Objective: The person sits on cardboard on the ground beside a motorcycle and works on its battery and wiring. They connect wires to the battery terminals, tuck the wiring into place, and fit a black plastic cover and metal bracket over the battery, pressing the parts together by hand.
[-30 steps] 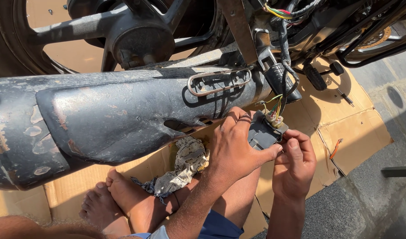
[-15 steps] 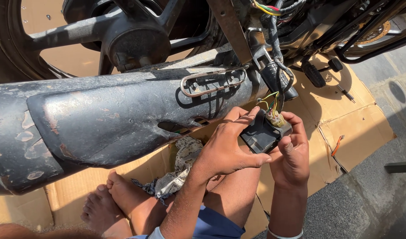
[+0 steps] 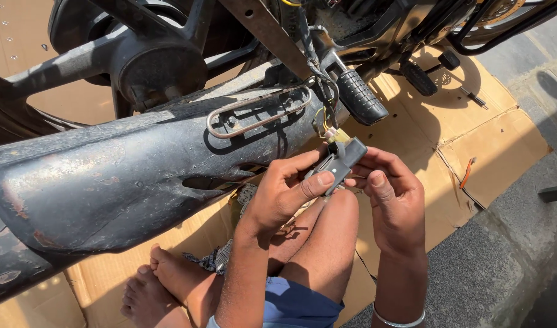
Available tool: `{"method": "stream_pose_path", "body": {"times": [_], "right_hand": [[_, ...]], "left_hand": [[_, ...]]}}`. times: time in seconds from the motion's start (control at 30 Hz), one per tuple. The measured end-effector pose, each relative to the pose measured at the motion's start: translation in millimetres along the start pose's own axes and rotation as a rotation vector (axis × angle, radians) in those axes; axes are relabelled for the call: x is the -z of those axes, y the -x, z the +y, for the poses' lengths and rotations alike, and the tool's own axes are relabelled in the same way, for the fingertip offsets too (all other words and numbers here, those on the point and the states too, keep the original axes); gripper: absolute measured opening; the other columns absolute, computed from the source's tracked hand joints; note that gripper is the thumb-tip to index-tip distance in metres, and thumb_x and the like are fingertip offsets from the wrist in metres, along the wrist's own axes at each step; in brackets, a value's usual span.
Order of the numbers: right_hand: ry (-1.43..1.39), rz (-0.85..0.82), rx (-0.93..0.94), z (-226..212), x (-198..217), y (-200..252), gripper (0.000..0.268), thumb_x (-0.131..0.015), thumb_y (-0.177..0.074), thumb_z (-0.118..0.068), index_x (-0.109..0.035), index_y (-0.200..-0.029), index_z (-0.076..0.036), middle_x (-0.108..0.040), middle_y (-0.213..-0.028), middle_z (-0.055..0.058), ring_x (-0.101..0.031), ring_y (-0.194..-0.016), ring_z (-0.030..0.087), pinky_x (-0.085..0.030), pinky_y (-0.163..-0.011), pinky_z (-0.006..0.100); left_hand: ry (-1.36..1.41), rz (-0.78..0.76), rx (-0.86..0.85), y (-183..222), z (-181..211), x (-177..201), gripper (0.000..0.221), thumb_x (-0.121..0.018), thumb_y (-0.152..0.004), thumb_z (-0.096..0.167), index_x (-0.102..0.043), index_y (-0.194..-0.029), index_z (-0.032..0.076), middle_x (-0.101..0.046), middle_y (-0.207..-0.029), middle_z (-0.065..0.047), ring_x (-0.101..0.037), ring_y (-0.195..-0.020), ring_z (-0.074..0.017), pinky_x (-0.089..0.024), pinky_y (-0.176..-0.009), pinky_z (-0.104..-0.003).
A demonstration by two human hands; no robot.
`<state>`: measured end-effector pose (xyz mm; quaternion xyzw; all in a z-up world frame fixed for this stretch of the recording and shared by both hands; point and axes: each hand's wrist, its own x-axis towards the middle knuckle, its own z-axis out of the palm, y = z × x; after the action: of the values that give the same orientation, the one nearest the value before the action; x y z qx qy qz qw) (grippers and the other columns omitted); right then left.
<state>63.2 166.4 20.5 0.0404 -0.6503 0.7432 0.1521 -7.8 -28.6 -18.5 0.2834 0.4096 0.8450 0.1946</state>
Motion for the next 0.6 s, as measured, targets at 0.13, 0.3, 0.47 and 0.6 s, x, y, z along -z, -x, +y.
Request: {"method": "stream_pose_path", "body": {"times": [0.13,0.3,0.47,0.6], "right_hand": [[0.022,0.039,-0.041,-2,-13,-9,0.045,-0.066,-0.105,-0.017,-0.056,-0.141,0.009,-0.069,-0.124,0.016,-0.069,-0.109,0.020,-0.057,-0.096,0.035],[0.191,0.009,0.007,-5,-17,-8,0.040,-0.067,-0.102,-0.010,-0.062,-0.136,0.010,-0.072,-0.123,0.014,-0.068,-0.112,0.017,-0.055,-0.102,0.032],[0.418,-0.053,0.220,-18,-25,-3,0.041,-0.076,-0.097,-0.008,-0.063,-0.133,0.005,-0.065,-0.132,0.018,-0.068,-0.114,0.018,-0.057,-0.102,0.031],[0.875,-0.225,0.631,-48,-44,-10,0.044,-0.080,-0.088,-0.003,-0.060,-0.127,-0.002,-0.050,-0.142,0.026,-0.072,-0.104,0.019,-0.058,-0.104,0.037]], "left_hand": [[0.003,0.003,0.010,-4,6,-6,0.048,-0.060,-0.105,0.036,-0.071,-0.125,-0.007,-0.072,-0.106,-0.006,-0.061,-0.093,-0.0087,-0.053,-0.085,-0.025],[-0.157,0.104,-0.025,-1,18,-17,0.056,-0.054,-0.107,0.043,-0.068,-0.131,-0.006,-0.067,-0.098,-0.004,-0.056,-0.089,-0.0077,-0.048,-0.077,-0.024],[-0.140,0.253,0.086,0,21,-24,0.072,-0.029,-0.104,0.058,-0.069,-0.117,-0.001,-0.068,-0.076,-0.007,-0.060,-0.060,-0.0114,-0.047,-0.047,-0.024],[-0.207,0.349,0.026,-5,17,-24,0.083,-0.023,-0.103,0.067,-0.069,-0.102,-0.003,-0.070,-0.074,-0.008,-0.065,-0.058,-0.0129,-0.054,-0.047,-0.025]]}}
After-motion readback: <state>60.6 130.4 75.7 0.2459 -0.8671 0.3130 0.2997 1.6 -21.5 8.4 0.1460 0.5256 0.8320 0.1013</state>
